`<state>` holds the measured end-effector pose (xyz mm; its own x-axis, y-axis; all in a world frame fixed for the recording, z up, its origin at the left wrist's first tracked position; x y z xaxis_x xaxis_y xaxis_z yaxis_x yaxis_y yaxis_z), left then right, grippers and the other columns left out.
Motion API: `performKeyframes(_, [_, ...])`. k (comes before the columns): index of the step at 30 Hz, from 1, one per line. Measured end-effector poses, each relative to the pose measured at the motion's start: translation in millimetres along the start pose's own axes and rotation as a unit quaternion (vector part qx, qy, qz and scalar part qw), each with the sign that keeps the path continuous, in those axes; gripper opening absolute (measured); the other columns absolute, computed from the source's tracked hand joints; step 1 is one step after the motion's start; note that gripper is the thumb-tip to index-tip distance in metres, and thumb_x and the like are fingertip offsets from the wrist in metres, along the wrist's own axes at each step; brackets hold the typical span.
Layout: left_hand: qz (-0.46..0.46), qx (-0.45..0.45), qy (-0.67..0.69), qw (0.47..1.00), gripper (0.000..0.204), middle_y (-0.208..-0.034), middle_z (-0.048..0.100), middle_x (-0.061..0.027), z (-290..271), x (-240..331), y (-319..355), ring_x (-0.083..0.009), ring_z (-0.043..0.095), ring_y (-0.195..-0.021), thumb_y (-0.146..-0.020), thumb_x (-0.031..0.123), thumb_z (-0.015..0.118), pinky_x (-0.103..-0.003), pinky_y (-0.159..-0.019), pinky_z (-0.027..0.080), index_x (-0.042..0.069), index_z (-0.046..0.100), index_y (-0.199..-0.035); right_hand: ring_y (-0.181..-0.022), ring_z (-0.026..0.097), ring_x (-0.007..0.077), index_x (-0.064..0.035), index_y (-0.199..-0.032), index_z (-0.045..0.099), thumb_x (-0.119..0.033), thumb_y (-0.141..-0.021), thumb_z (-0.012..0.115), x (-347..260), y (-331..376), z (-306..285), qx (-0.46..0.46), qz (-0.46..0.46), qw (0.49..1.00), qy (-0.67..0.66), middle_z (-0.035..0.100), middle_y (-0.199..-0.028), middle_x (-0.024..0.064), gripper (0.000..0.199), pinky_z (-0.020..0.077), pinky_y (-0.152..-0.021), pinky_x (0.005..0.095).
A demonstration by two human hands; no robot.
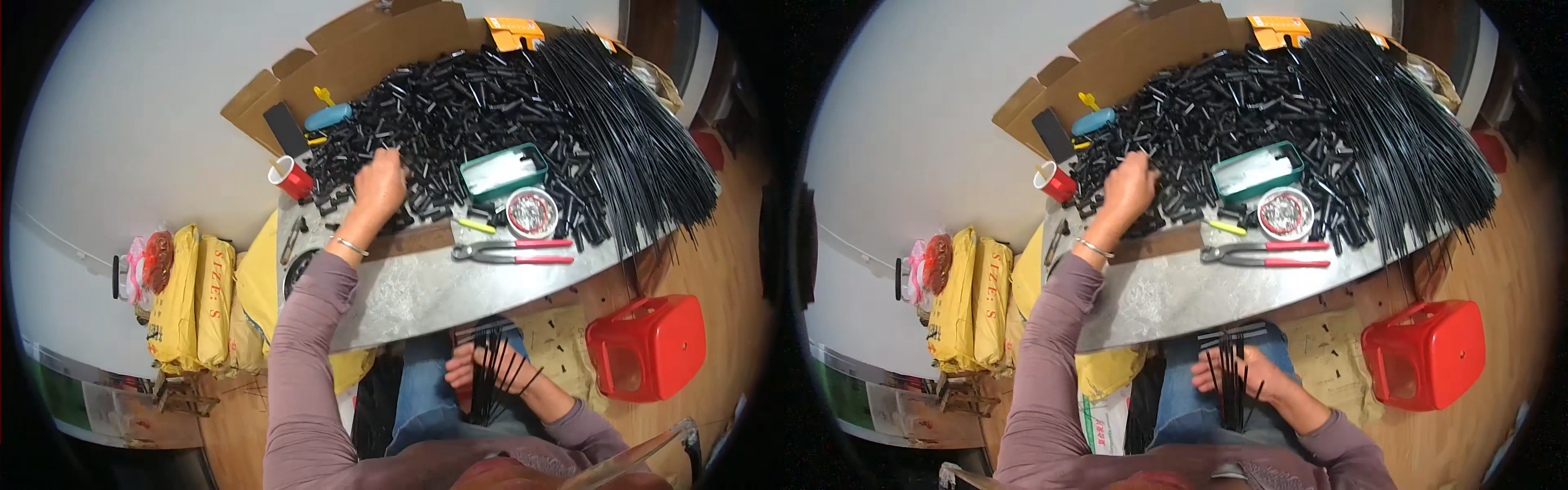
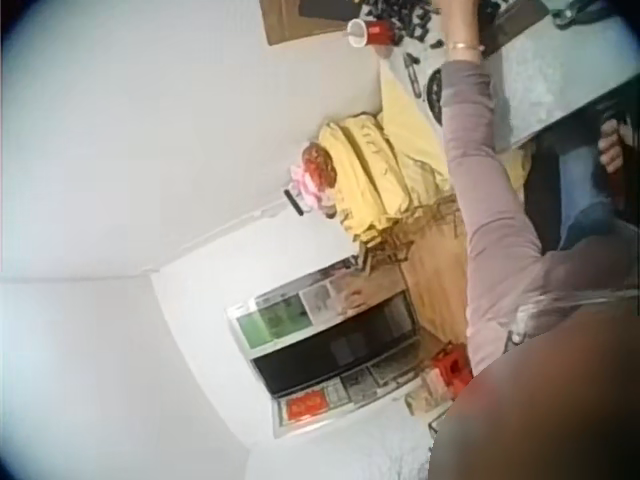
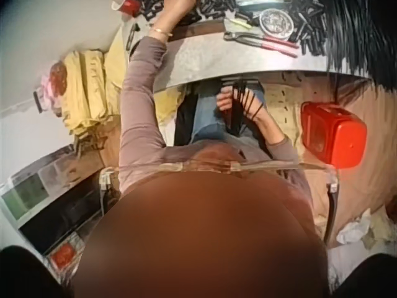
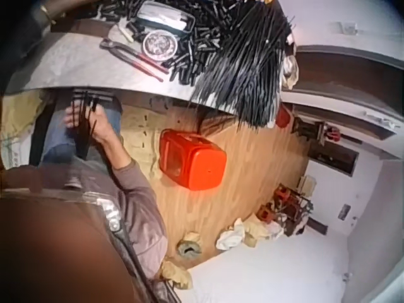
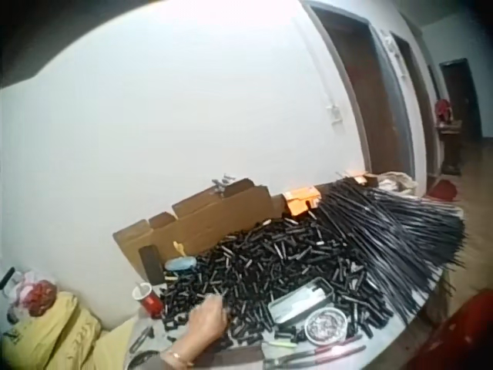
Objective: Bundling groups of black cables using zip ties and trimming the excess with pliers.
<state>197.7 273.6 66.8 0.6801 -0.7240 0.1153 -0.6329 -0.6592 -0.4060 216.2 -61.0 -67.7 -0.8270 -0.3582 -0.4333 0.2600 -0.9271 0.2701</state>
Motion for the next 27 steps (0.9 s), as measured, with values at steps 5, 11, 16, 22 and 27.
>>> performKeyframes(5, [0.062, -0.087, 0.182, 0.978, 0.020, -0.073, 0.064, -0.0164, -56.1, 28.4, 58.7, -0.0250, 0.062, -0.065, -0.080, 0.017, 0.066, -0.035, -0.061, 0.048, 0.000, 0.062, -0.090, -0.090, 0.066, 0.0355, -0.0016, -0.117, 0.043, -0.023, -0.095, 0.052, -7.5, 4.9, 22.4, 0.025, -0.015, 0.999, 0.012, 0.062, -0.101, 0.0223, 0.032, 0.0552, -0.078, 0.0448])
performKeyframes(11, [-0.157, -0.343, 0.489, 0.786, 0.015, -0.071, 0.058, 0.0020, -63.3, 48.1, 200.4, -0.0062, 0.051, -0.058, -0.079, 0.011, 0.069, -0.021, -0.053, 0.041, 0.002, 0.065, -0.090, -0.085, 0.067, 0.0365, -0.0036, -0.114, 0.043, -0.022, -0.096, 0.048, 3.8, 9.4, 40.1, 0.066, -0.081, 0.992, 0.065, 0.062, -0.093, 0.0233, 0.026, 0.0567, -0.073, 0.0447])
performKeyframes(16, [-0.302, -0.212, 0.774, 0.514, 0.024, -0.083, 0.060, -0.0032, -46.0, 59.7, 284.6, -0.0109, 0.055, -0.069, -0.083, 0.011, 0.070, -0.024, -0.061, 0.045, 0.001, 0.062, -0.103, -0.083, 0.067, 0.0344, -0.0013, -0.118, 0.041, -0.022, -0.096, 0.045, 14.1, 18.8, 70.5, 0.051, -0.076, 0.987, 0.131, 0.062, -0.093, 0.0235, 0.031, 0.0574, -0.071, 0.0410])
performKeyframes(22, [-0.325, -0.111, 0.841, 0.417, 0.027, -0.095, 0.064, -0.0101, -41.1, 68.5, 295.6, -0.0176, 0.062, -0.083, -0.086, 0.016, 0.068, -0.030, -0.075, 0.052, -0.001, 0.060, -0.106, -0.078, 0.068, 0.0335, -0.0012, -0.122, 0.040, -0.028, -0.095, 0.049, 27.7, 21.9, 76.4, 0.031, -0.092, 0.986, 0.133, 0.063, -0.090, 0.0221, 0.039, 0.0576, -0.071, 0.0413])
performKeyframes(27, [-0.276, -0.109, 0.819, 0.490, 0.031, -0.090, 0.065, -0.0085, -45.9, 61.3, 287.3, -0.0164, 0.062, -0.081, -0.086, 0.018, 0.068, -0.030, -0.072, 0.053, 0.001, 0.058, -0.109, -0.077, 0.068, 0.0308, -0.0026, -0.120, 0.043, -0.030, -0.095, 0.052, 26.4, 18.5, 77.2, 0.057, -0.060, 0.982, 0.172, 0.064, -0.085, 0.0172, 0.038, 0.0576, -0.070, 0.0395])
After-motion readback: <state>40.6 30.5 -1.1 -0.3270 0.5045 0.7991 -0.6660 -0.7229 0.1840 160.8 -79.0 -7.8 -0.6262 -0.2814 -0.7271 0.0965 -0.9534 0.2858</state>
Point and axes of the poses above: each hand's wrist, its own y-axis away from the middle knuckle, its own z-axis out of the palm, x = y × z, the point moved 2 cm from there along -y, towards the middle knuckle
